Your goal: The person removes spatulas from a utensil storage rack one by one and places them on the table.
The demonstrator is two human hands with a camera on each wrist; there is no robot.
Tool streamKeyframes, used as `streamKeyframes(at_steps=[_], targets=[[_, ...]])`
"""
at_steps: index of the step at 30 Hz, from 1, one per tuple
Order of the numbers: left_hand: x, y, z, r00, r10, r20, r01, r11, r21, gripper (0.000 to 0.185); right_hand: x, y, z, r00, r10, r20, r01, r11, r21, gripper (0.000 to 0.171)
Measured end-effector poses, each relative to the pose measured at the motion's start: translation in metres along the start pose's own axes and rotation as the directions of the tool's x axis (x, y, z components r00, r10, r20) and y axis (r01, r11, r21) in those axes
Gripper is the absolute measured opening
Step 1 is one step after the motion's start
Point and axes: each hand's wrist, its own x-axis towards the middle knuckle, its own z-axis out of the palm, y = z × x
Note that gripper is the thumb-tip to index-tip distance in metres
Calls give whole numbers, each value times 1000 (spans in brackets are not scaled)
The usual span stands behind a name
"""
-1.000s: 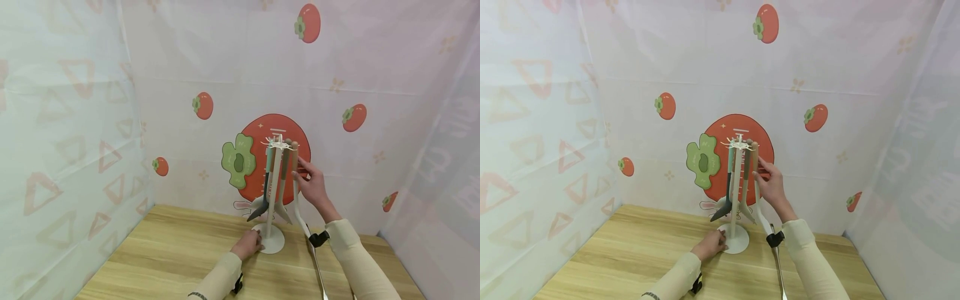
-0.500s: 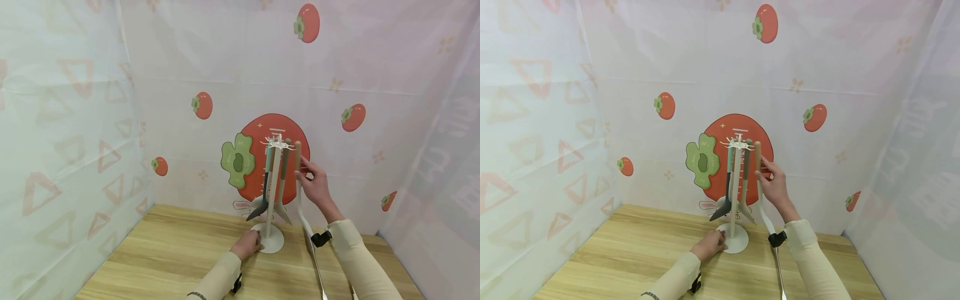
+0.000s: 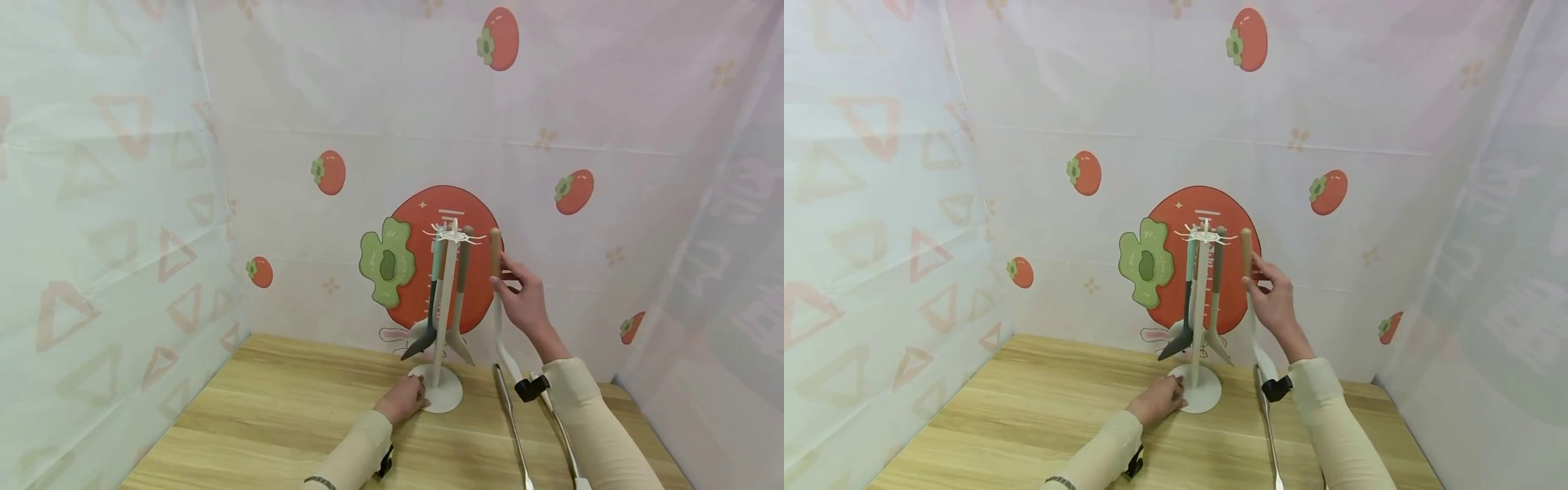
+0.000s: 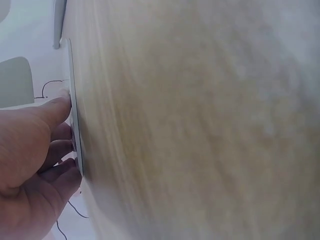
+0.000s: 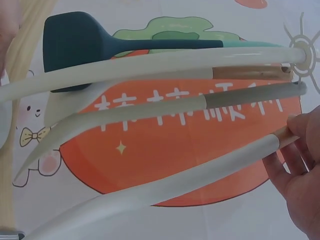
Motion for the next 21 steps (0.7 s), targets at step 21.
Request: streamKeyframes(at_steps=[21], targets=[[0, -3, 4, 999, -33, 23, 33, 999, -11, 37, -7, 13, -23, 999, 3, -47, -4, 1000, -15, 51]])
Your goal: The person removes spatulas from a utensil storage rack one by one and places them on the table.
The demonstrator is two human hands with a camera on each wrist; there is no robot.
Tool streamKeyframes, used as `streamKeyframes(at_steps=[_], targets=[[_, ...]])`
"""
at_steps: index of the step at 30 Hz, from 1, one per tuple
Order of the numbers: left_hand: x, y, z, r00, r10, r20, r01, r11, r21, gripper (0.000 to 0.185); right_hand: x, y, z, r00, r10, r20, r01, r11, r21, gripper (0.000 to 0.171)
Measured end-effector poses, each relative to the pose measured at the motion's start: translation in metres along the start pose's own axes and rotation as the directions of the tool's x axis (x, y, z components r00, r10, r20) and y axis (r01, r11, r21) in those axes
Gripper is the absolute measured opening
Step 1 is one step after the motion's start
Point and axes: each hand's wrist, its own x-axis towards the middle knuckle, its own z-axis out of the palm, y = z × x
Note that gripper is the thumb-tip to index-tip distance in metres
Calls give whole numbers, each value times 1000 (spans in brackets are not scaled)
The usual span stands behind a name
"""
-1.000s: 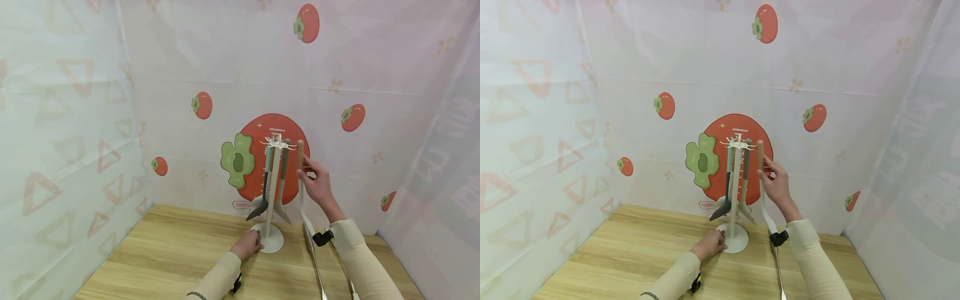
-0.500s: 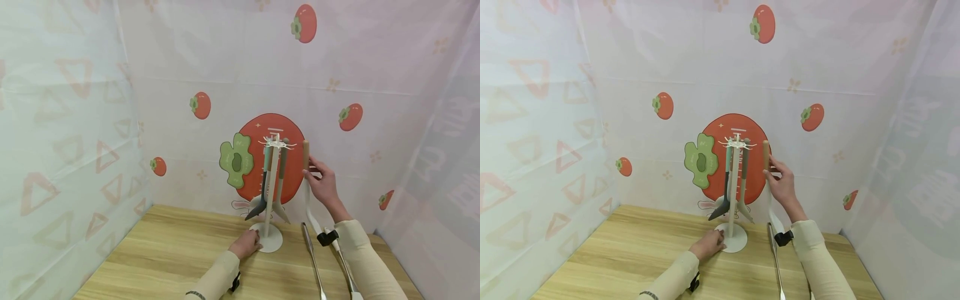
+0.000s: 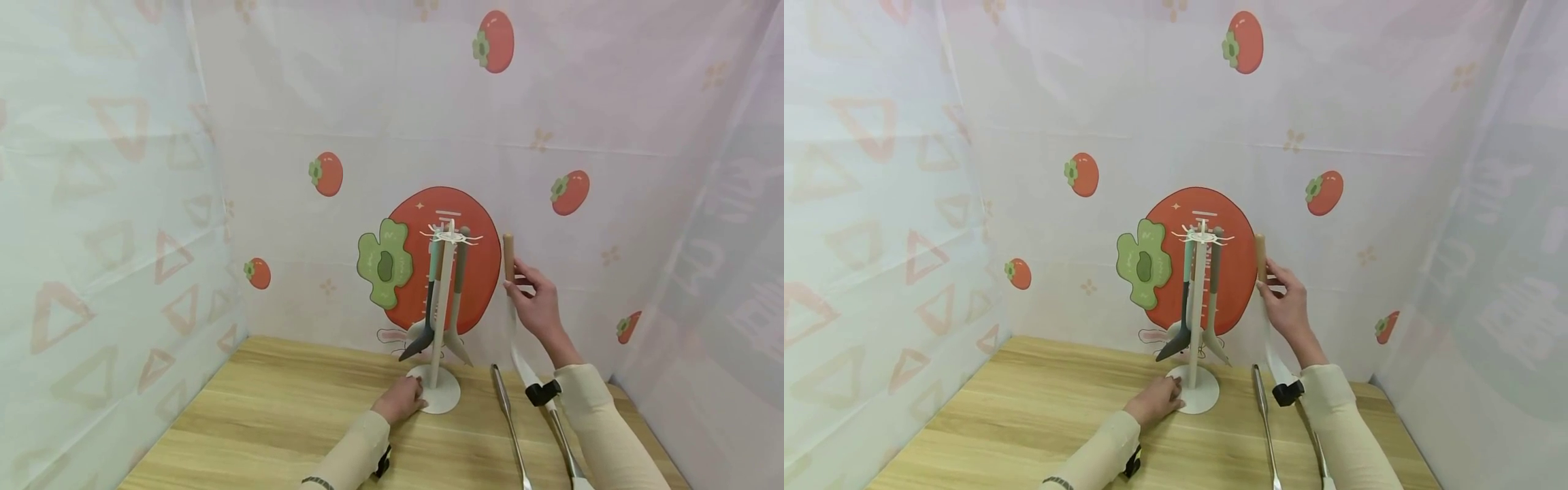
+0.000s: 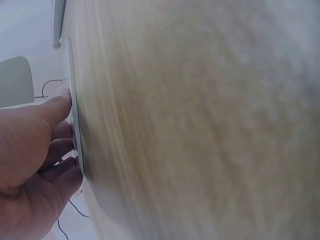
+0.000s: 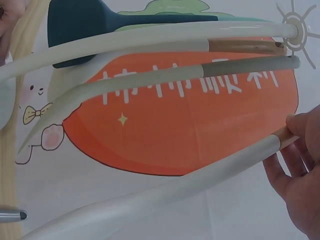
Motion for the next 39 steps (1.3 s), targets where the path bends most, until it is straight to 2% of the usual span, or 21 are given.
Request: streamKeyframes(at_steps=[8, 19, 34, 39], targets=[[1, 0, 2, 1000, 11, -9, -11, 1000, 27, 37, -3, 5, -9, 999, -13, -29, 12, 999, -30, 48], [-2, 4, -2, 1000, 0, -2, 0, 999, 46, 37, -9, 11, -22, 998, 34, -55, -37, 997, -63, 49], [-1, 3, -1, 1000, 3, -14, -2, 1000, 30, 37, -15, 22, -37, 996, 31, -79, -37, 996, -82, 49], [-2, 3, -1, 999, 20, -25, -20, 999, 32, 38, -15, 43, -42, 994, 32, -107, -41, 996, -83, 50]])
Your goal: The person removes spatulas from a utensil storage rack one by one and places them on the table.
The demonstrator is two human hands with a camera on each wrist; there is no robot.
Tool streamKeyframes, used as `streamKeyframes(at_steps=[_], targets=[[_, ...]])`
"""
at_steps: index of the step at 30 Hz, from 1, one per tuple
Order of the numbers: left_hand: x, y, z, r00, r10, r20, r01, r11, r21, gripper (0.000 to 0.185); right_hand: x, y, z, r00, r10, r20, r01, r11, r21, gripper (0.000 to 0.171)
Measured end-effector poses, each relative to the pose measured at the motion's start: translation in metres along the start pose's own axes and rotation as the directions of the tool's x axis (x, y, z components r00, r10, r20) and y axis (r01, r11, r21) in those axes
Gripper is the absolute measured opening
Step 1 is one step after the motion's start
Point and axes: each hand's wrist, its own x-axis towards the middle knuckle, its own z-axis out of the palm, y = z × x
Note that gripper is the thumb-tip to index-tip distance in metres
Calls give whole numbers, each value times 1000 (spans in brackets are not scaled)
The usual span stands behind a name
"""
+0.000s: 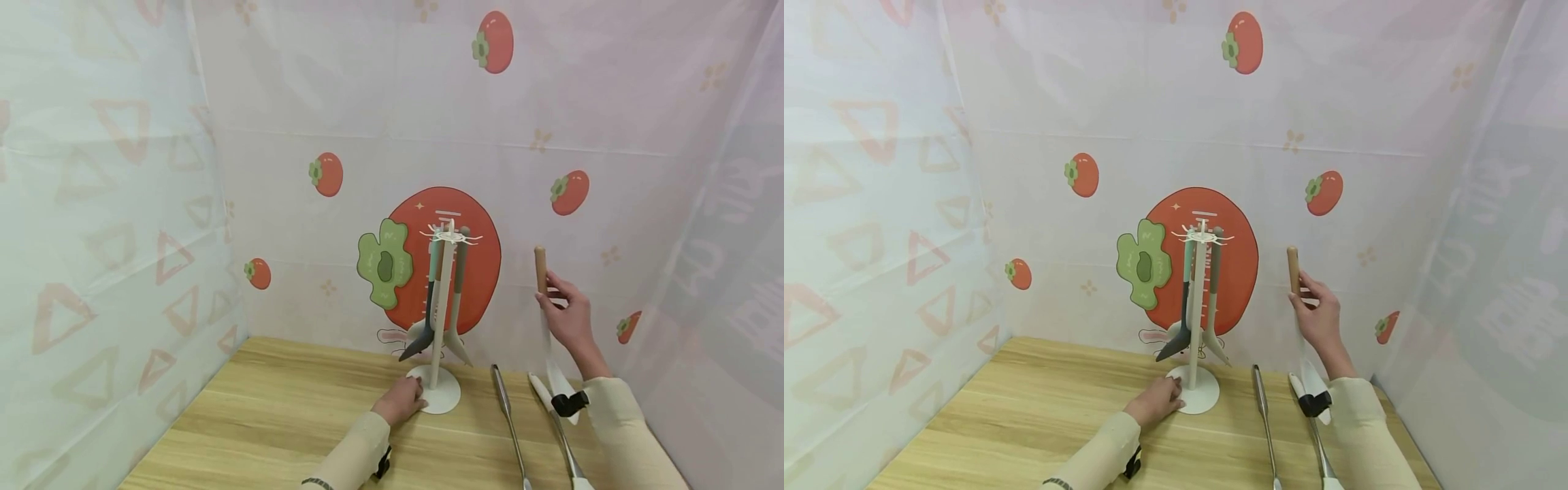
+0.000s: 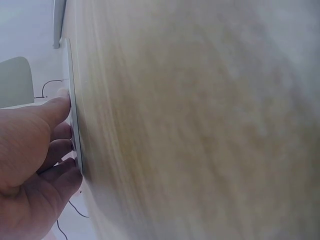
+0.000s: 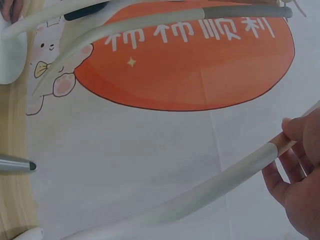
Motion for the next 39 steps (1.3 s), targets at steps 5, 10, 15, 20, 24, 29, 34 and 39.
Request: streamKeyframes(at_steps=[5, 10, 15, 20, 24, 29, 34, 39], targets=[[-1, 2, -2, 1000, -13, 8, 13, 1000, -13, 37, 0, 23, -4, 1000, -1, -4, 1, 999, -44, 52], [-2, 3, -3, 1000, -15, 3, 16, 1000, -27, 37, -1, 26, -9, 1000, 0, -15, -1, 999, -54, 52], [-2, 2, -1, 1000, -13, -7, 13, 1000, -22, 36, -2, 26, -15, 1000, -12, -19, 10, 996, -88, 53], [-1, 2, -1, 1000, -11, -5, 11, 1000, -27, 35, -5, 31, -19, 1000, -8, -22, 5, 991, -130, 53], [-2, 2, -2, 1000, -19, 1, 19, 999, -36, 36, -6, 35, -23, 1000, -2, -31, -3, 988, -153, 53], [-2, 3, -1, 999, -33, 3, 33, 998, -47, 37, -10, 42, -28, 999, 18, -38, -23, 987, -156, 53], [-2, 2, -1, 1000, -28, 0, 28, 998, -48, 38, -12, 47, -34, 999, 42, -35, -48, 982, -183, 53], [-2, 3, -3, 1000, -22, -2, 22, 999, -47, 39, -13, 48, -40, 997, 73, -29, -78, 971, -225, 54]])
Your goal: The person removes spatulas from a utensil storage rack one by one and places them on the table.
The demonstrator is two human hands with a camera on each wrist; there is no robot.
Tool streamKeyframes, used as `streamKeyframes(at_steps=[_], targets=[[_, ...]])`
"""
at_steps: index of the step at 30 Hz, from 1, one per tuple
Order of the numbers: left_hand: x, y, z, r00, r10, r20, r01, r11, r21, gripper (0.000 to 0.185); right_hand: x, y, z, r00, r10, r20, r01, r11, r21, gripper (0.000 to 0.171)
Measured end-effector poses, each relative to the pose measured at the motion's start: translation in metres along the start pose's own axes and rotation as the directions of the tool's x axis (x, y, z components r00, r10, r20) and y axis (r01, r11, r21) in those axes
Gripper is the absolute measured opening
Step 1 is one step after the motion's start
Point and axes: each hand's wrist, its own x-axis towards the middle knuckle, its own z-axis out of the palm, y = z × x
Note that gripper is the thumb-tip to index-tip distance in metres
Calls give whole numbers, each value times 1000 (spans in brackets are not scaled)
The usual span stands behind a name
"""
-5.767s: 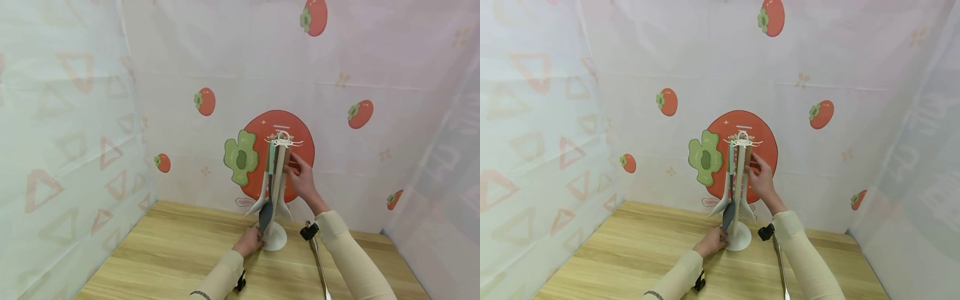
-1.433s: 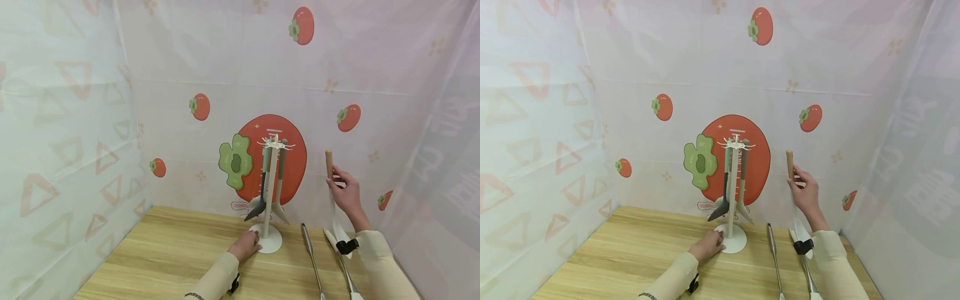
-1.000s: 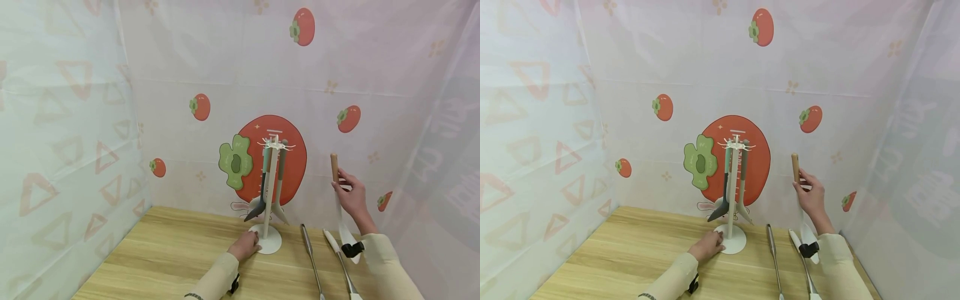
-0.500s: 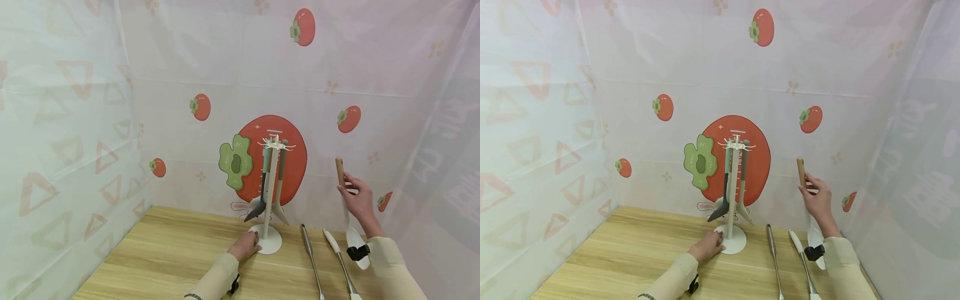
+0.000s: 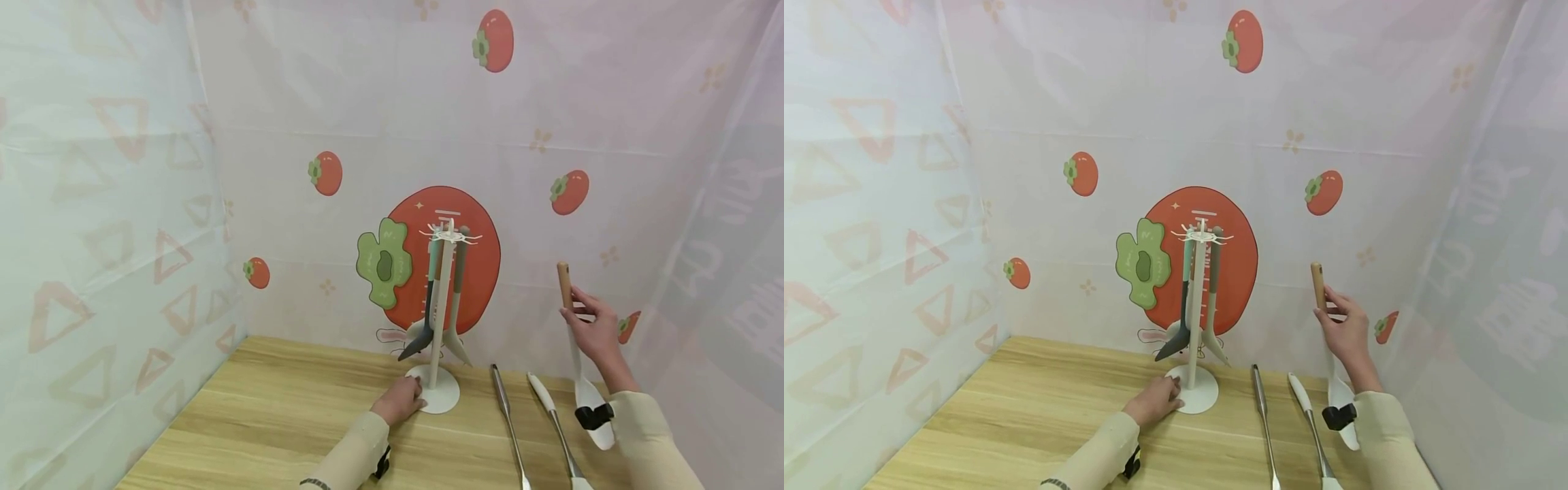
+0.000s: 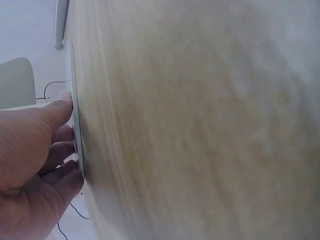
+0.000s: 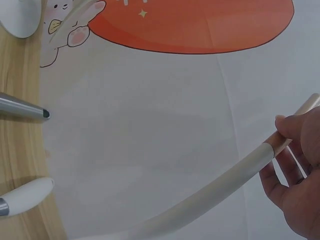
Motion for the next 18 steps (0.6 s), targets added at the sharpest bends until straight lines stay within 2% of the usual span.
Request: streamKeyframes(at_steps=[9, 18], targets=[[1, 0, 0, 999, -29, 16, 30, 999, -32, 41, -1, 6, -10, 999, 46, 7, -46, 998, -41, 53], [-1, 2, -2, 1000, -12, 3, 12, 1000, -10, 40, -7, 17, -22, 994, 104, 28, -101, 991, -88, 51]])
